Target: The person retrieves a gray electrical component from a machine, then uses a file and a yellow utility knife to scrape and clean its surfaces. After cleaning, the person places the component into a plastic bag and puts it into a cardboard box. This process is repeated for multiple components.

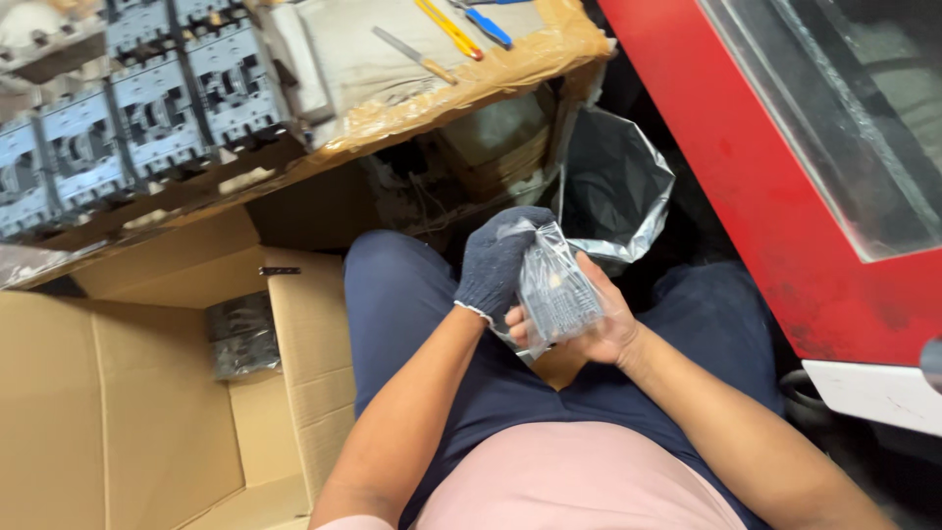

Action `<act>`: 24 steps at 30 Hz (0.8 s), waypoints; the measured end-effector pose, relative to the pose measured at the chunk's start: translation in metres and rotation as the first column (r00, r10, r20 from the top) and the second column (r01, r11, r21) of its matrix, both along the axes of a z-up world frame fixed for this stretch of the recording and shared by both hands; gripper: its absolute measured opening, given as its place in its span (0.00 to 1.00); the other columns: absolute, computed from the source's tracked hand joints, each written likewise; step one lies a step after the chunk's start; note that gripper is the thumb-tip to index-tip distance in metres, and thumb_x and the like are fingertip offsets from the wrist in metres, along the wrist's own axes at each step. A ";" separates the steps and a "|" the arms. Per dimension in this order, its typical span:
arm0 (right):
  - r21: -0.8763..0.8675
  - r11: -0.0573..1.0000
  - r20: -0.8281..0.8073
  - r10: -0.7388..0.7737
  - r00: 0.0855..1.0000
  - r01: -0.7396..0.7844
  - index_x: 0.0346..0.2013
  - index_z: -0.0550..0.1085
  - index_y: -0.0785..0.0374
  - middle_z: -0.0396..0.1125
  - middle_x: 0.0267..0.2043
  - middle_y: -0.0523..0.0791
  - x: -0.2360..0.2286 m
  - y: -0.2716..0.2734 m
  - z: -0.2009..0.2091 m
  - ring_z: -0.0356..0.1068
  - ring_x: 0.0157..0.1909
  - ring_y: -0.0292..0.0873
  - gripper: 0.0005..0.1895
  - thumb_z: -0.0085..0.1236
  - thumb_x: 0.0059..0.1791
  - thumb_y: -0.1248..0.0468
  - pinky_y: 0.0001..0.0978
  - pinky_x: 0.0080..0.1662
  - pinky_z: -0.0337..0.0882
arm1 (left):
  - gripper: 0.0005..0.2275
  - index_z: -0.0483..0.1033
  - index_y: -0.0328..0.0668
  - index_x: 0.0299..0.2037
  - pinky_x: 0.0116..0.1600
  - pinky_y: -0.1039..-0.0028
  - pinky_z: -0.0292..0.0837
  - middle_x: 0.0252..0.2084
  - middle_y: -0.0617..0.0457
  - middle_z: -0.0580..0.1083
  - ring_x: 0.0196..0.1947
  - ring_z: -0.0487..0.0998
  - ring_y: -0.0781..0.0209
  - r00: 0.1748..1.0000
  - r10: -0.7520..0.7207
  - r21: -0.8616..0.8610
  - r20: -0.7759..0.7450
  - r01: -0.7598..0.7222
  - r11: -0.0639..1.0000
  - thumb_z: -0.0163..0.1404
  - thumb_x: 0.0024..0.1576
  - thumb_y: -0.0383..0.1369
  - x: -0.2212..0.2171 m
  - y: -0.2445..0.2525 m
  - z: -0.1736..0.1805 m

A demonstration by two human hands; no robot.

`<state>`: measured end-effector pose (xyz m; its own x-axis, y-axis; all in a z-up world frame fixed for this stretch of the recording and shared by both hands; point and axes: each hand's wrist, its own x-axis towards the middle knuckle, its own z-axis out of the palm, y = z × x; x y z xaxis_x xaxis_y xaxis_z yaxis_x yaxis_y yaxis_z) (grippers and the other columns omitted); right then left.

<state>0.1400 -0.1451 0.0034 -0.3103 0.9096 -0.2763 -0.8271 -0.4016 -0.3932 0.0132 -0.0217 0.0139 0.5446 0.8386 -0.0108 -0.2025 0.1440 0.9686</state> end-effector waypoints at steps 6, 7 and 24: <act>0.050 0.984 -0.128 -0.164 0.978 0.172 0.57 0.73 0.65 0.73 0.47 0.61 -0.007 -0.007 -0.034 0.76 0.44 0.59 0.29 0.51 0.55 0.44 0.59 0.55 0.72 | 0.14 0.81 0.37 0.49 0.58 0.71 0.77 0.50 0.46 0.80 0.51 0.82 0.56 0.975 0.200 0.548 -0.096 -0.116 0.828 0.49 0.54 0.23 -0.010 -0.007 0.011; 0.053 0.981 -0.090 -0.181 0.979 0.186 0.57 0.73 0.64 0.73 0.47 0.60 -0.006 -0.006 -0.043 0.76 0.44 0.59 0.27 0.53 0.54 0.46 0.60 0.55 0.73 | 0.14 0.81 0.40 0.49 0.57 0.71 0.78 0.51 0.46 0.80 0.50 0.83 0.55 0.967 0.225 0.575 -0.116 -0.120 0.809 0.50 0.54 0.25 -0.009 -0.009 0.013; 0.463 0.865 0.885 -0.461 0.062 -0.192 0.67 0.60 0.68 0.61 0.62 0.51 -0.029 -0.033 -0.025 0.64 0.63 0.44 0.26 0.54 0.56 0.67 0.38 0.63 0.66 | 0.11 0.76 0.46 0.43 0.50 0.64 0.77 0.45 0.49 0.77 0.45 0.79 0.49 0.884 0.414 0.766 -0.216 -0.109 0.633 0.55 0.52 0.36 -0.099 -0.043 0.065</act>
